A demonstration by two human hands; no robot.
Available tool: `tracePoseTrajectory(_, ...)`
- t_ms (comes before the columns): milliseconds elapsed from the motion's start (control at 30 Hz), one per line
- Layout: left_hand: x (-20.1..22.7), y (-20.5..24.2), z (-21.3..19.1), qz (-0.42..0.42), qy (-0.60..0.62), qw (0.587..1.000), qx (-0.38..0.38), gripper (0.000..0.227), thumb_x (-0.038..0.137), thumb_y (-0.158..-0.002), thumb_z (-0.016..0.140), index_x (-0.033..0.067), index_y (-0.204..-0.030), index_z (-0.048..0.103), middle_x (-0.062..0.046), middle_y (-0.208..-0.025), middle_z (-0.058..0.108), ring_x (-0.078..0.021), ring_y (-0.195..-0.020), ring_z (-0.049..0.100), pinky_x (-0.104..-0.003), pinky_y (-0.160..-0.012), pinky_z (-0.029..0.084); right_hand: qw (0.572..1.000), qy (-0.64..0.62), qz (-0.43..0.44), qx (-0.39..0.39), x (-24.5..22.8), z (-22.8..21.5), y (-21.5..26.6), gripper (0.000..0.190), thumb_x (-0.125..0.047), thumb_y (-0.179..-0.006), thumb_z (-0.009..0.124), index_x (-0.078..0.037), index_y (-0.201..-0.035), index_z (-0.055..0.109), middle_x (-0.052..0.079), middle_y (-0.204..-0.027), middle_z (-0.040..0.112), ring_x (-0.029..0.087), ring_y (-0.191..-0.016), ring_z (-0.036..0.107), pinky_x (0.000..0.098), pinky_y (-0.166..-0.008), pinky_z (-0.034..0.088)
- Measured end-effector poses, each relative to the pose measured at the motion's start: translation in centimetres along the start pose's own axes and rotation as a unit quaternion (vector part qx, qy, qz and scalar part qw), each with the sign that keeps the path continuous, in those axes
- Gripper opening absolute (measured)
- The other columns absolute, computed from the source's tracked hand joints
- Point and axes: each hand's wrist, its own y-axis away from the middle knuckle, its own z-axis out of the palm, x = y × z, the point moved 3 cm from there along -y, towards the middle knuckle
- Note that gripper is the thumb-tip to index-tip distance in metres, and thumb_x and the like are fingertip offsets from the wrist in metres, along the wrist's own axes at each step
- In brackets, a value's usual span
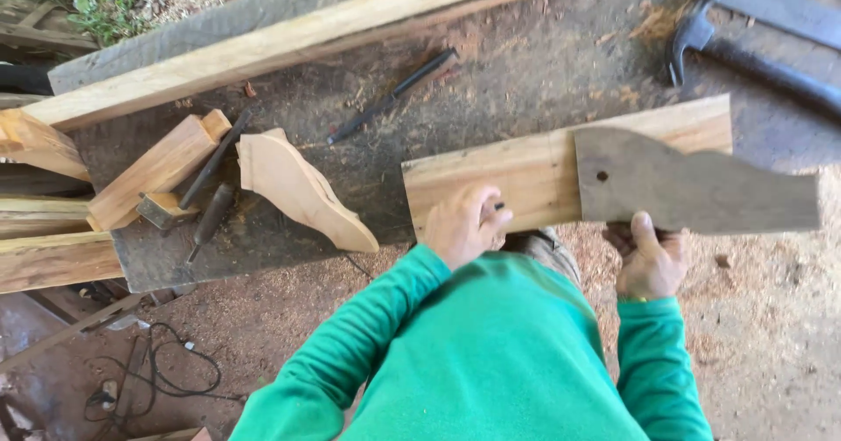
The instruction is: The person places a curved wooden template onto a rectangular plank of wood on a workbench. They use a pen to trace the outline of the template onto the plank, then lift the template to reveal the marked shape.
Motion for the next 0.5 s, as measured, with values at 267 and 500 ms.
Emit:
tracePoseTrajectory(267, 0.1, -0.9, 3.8, 0.069, -0.094, 0.993, -0.023, 0.037, 0.036, -0.094, 0.066, 0.0083, -0.117, 0.06, -0.012, -0.105, 0.062, -0.0257, -0.062, 0.061, -0.038, -0.052, 0.053, 0.989, 0.113, 0.095, -0.011, 1.2, -2.6, -3.3, 0.016, -0.013, -0.106, 0.064, 0.002, -0.112, 0.062, 0.011, -0.084, 0.065, 0.024, -0.066, 0.068, 0.0349, -0.058, 0.061)
tracePoseTrajectory(500, 1.5, -1.6, 6.9, 0.179, -0.098, 0.977, -0.059, 0.045, 0.03, -0.092, 0.072, 0.0038, -0.125, 0.057, -0.012, -0.111, 0.057, -0.0222, -0.069, 0.06, -0.031, -0.048, 0.047, 0.862, 0.477, 0.172, -0.007, -3.7, -3.7, -3.4, 0.051, -0.034, -0.106, 0.07, 0.01, -0.081, 0.065, 0.023, -0.071, 0.064, 0.032, -0.064, 0.065, 0.0431, -0.055, 0.054)
